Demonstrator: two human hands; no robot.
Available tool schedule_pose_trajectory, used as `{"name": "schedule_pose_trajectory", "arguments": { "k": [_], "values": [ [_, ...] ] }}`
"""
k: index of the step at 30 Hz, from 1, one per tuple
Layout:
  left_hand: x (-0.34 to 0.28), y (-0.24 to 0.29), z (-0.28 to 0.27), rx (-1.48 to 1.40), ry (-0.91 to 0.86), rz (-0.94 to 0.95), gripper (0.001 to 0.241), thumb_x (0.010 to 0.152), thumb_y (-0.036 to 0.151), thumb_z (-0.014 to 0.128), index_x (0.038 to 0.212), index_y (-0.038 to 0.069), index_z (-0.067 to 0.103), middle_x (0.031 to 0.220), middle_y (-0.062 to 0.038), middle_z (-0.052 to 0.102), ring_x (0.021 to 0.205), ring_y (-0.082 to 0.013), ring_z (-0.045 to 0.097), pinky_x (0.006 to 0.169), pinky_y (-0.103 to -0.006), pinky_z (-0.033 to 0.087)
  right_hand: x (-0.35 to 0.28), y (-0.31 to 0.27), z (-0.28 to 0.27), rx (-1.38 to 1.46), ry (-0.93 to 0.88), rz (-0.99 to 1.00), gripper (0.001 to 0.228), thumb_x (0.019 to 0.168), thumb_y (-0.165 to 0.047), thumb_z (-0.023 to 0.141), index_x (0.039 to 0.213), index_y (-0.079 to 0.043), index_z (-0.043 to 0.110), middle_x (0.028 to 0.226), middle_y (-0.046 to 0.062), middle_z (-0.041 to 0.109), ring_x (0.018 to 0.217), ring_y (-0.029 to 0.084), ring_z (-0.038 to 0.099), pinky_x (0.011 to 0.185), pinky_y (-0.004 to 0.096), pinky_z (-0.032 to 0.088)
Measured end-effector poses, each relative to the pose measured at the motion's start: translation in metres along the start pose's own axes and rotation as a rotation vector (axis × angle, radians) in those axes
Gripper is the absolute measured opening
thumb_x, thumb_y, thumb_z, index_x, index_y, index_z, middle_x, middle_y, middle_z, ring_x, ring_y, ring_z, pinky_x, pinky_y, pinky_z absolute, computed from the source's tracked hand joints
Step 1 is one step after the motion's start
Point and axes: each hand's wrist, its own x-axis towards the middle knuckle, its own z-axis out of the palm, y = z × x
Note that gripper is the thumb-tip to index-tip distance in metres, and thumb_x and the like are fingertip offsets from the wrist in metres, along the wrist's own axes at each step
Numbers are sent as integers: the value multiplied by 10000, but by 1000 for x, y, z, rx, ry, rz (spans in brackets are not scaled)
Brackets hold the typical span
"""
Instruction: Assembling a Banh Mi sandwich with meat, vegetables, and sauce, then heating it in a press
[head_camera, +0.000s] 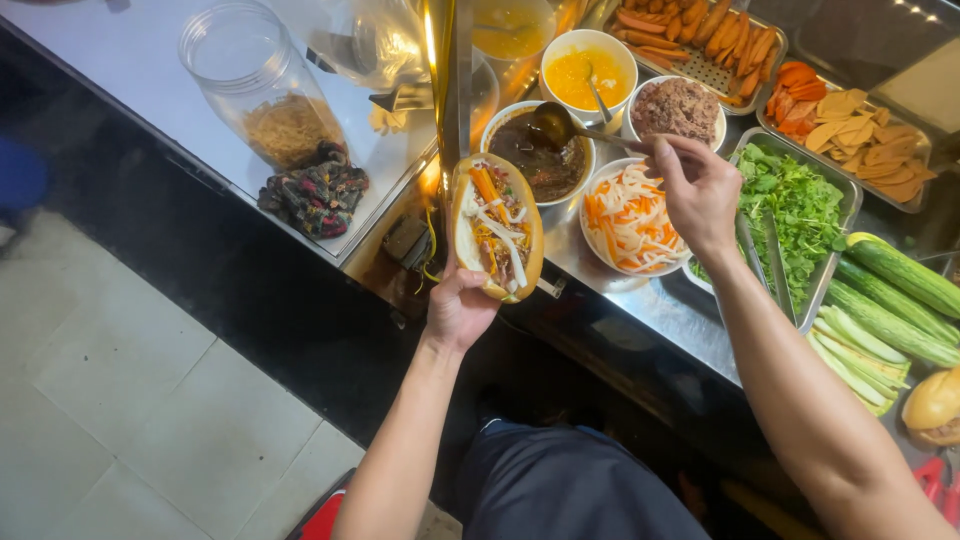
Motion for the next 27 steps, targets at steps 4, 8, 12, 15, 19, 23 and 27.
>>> {"name": "schedule_pose_trajectory", "arguments": {
  "k": [4,8,12,15,19,23,27],
  "values": [
    [8,4,-4,26,7,-32,1043,706,-26,595,1607,373,256,1513,-98,462,1266,-311,530,1059,-533,469,-4,6,1,150,97,95,175,1120,-110,634,1226,14,696,944,175,745,781,165,718,647,231,587],
    [20,2,-2,48,-6,-32,1011,725,-28,588,1599,384,290,1506,-82,465,1309,-313,504,1081,-538,448,-1,11,-15,277,206,185,153,1112,-145,643,1175,-18,700,903,156,741,736,145,733,605,200,591],
    [52,-14,-13,-9,-128,-6,980,699,22,644,1538,430,345,1549,-108,367,1342,-291,387,1037,-512,476,-2,-36,-47,256,163,235,202,1137,-178,598,1203,-4,677,967,81,725,797,120,703,716,191,600],
    [76,-20,-4,-19,-149,-8,1019,695,3,615,1556,450,304,1505,-122,361,1308,-296,385,1008,-549,509,-5,-66,-67,282,220,220,188,1115,-195,660,1164,-18,700,1016,81,745,777,106,709,666,182,608],
    [97,-31,17,37,-143,48,1015,713,78,671,1582,401,257,1520,-111,325,1324,-287,348,1051,-528,461,-25,-95,-94,191,208,209,197,1159,-210,657,1202,-21,693,1018,79,735,813,126,729,696,191,617],
    [113,-43,25,-38,-211,97,939,740,7,616,1512,476,358,1476,-72,381,1256,-260,407,1041,-497,460,-49,-103,-109,185,213,180,188,1192,-154,627,1220,28,670,1030,140,719,753,157,705,667,208,610],
    [109,-46,46,-157,-172,7,972,747,-48,549,1476,571,377,1497,-62,382,1187,-310,419,826,-418,506,-68,-102,-111,166,229,177,219,1176,-178,642,1218,37,646,1115,175,715,794,208,721,675,237,627]
  ]
}}
